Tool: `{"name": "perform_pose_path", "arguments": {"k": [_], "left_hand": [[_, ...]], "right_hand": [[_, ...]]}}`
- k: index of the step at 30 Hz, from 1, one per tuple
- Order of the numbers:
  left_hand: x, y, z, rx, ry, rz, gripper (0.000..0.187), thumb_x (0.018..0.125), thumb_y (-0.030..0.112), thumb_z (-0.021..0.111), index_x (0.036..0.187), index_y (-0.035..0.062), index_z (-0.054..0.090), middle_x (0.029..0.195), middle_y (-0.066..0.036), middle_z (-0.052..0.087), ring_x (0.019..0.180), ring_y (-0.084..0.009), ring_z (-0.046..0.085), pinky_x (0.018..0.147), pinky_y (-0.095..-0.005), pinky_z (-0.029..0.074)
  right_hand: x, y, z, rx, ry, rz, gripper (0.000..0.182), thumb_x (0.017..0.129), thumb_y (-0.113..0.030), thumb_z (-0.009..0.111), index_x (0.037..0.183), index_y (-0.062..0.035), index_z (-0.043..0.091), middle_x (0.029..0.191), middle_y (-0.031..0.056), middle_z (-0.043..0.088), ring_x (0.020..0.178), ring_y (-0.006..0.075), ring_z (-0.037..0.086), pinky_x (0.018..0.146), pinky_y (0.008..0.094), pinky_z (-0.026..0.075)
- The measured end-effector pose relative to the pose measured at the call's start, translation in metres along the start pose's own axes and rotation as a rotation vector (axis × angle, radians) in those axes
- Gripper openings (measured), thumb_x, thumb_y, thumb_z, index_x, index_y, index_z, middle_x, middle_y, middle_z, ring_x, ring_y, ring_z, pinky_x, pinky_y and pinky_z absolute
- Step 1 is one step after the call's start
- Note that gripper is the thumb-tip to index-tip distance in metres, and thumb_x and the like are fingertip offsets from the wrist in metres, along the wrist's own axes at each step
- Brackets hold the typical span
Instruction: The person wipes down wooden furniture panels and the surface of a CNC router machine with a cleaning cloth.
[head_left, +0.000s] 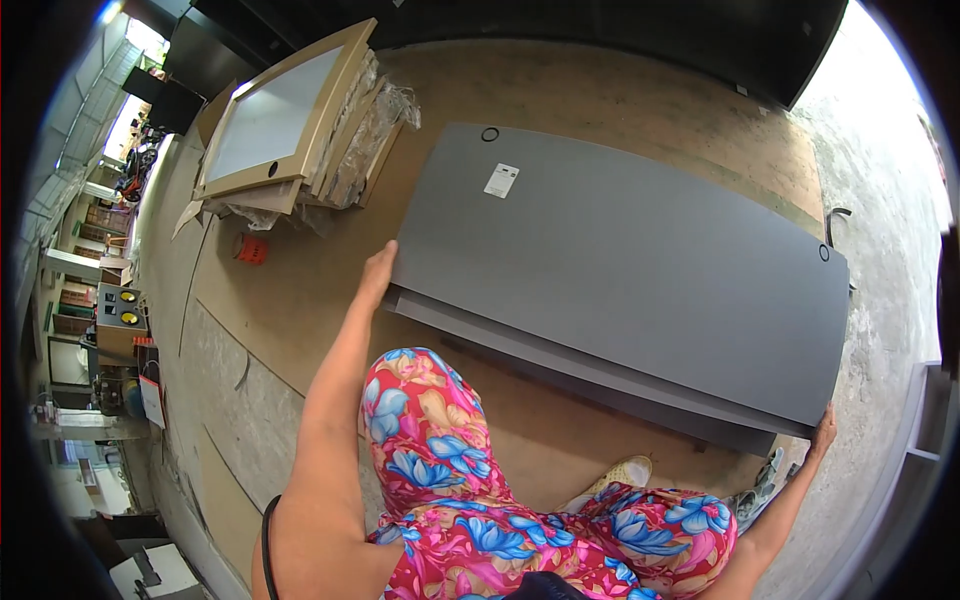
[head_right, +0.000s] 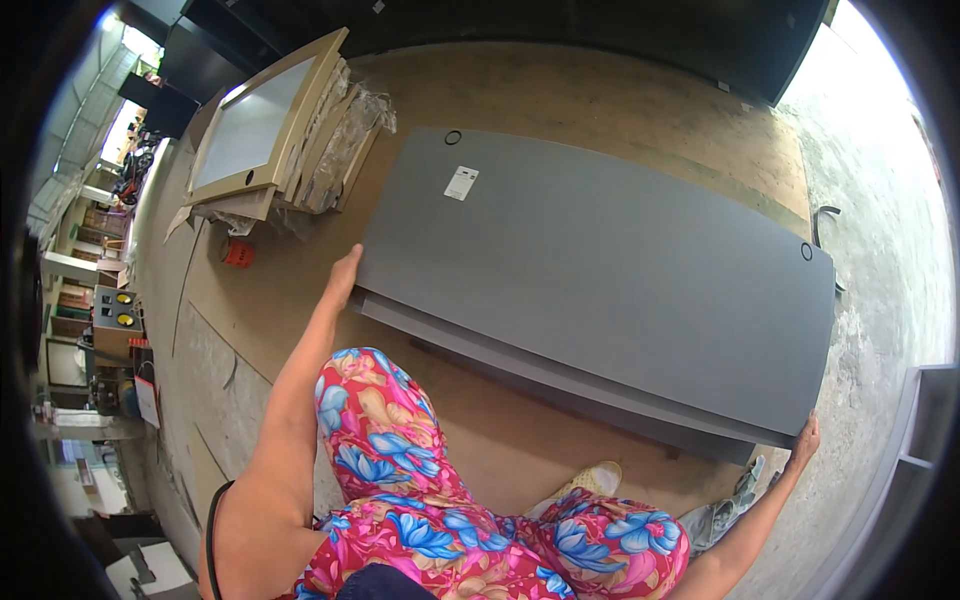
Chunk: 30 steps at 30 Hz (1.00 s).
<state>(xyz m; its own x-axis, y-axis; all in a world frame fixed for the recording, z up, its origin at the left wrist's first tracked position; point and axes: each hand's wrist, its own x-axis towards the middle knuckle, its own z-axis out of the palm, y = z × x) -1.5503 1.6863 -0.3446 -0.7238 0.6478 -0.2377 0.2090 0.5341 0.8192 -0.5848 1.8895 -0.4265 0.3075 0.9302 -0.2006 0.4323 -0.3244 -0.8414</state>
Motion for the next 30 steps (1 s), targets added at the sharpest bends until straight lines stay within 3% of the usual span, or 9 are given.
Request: {"name": "perform_pose_path", "arguments": {"k": [4, 8, 9, 12, 22, 26, 30], "left_hand": [[-0.018, 0.021, 0.022, 0.412, 0.156, 0.148, 0.068, 0.084, 0.053, 0.048, 0.124, -0.0025, 0.049, 0.122, -0.024, 0.052, 0.117, -0.0352, 0.048, 0.098, -0.0373, 0.036], [-0.017, 0.020, 0.025, 0.339, 0.154, 0.185, 0.073, 0.082, 0.058, 0.049, 0.127, 0.0002, 0.047, 0.123, -0.025, 0.050, 0.118, -0.0381, 0.045, 0.099, -0.0396, 0.034], [-0.018, 0.020, 0.027, 0.339, 0.153, 0.173, 0.074, 0.082, 0.058, 0.049, 0.127, 0.0003, 0.047, 0.123, -0.025, 0.050, 0.118, -0.0381, 0.045, 0.100, -0.0395, 0.034], [-0.017, 0.020, 0.028, 0.341, 0.150, 0.151, 0.076, 0.081, 0.060, 0.049, 0.127, 0.0006, 0.047, 0.123, -0.025, 0.050, 0.118, -0.0377, 0.045, 0.100, -0.0393, 0.034], [-0.016, 0.018, 0.035, 0.294, 0.183, 0.210, 0.073, 0.081, 0.060, 0.050, 0.124, 0.0004, 0.050, 0.120, -0.024, 0.053, 0.116, -0.0368, 0.048, 0.098, -0.0384, 0.037], [-0.016, 0.019, 0.033, 0.280, 0.143, 0.161, 0.071, 0.082, 0.058, 0.050, 0.123, 0.0003, 0.051, 0.117, -0.024, 0.055, 0.114, -0.0361, 0.049, 0.097, -0.0383, 0.038], [-0.021, 0.019, 0.027, 0.286, 0.110, 0.171, 0.070, 0.082, 0.058, 0.050, 0.123, 0.0005, 0.051, 0.116, -0.024, 0.056, 0.113, -0.0366, 0.050, 0.095, -0.0383, 0.038]], "right_hand": [[-0.002, -0.009, 0.016, -0.194, 0.062, -0.141, 0.057, 0.095, -0.042, 0.038, 0.124, 0.0069, 0.047, 0.120, 0.0146, 0.055, 0.111, 0.0217, 0.050, 0.098, 0.0295, 0.034], [-0.014, -0.018, 0.031, -0.309, 0.180, -0.296, 0.061, 0.095, -0.044, 0.036, 0.127, 0.0074, 0.043, 0.131, 0.0175, 0.047, 0.121, 0.0251, 0.044, 0.102, 0.0306, 0.030], [-0.033, -0.048, 0.040, -0.397, 0.203, -0.207, 0.054, 0.095, -0.037, 0.041, 0.129, 0.0044, 0.042, 0.132, 0.0185, 0.046, 0.123, 0.0270, 0.043, 0.103, 0.0310, 0.030], [-0.057, -0.072, 0.052, -0.418, 0.219, -0.254, 0.052, 0.094, -0.036, 0.042, 0.128, 0.0031, 0.044, 0.131, 0.0189, 0.047, 0.121, 0.0278, 0.044, 0.102, 0.0314, 0.031], [-0.047, -0.063, 0.061, -0.368, 0.331, -0.245, 0.043, 0.092, -0.033, 0.049, 0.120, 0.0000, 0.053, 0.117, 0.0183, 0.056, 0.108, 0.0278, 0.053, 0.095, 0.0325, 0.038], [-0.044, -0.057, 0.058, -0.325, 0.323, -0.258, 0.040, 0.092, -0.032, 0.049, 0.117, -0.0018, 0.056, 0.112, 0.0151, 0.060, 0.102, 0.0239, 0.056, 0.092, 0.0302, 0.040], [-0.055, -0.067, 0.059, -0.369, 0.372, -0.246, 0.040, 0.092, -0.032, 0.048, 0.117, -0.0012, 0.056, 0.113, 0.0151, 0.060, 0.104, 0.0248, 0.055, 0.093, 0.0312, 0.040]]}}
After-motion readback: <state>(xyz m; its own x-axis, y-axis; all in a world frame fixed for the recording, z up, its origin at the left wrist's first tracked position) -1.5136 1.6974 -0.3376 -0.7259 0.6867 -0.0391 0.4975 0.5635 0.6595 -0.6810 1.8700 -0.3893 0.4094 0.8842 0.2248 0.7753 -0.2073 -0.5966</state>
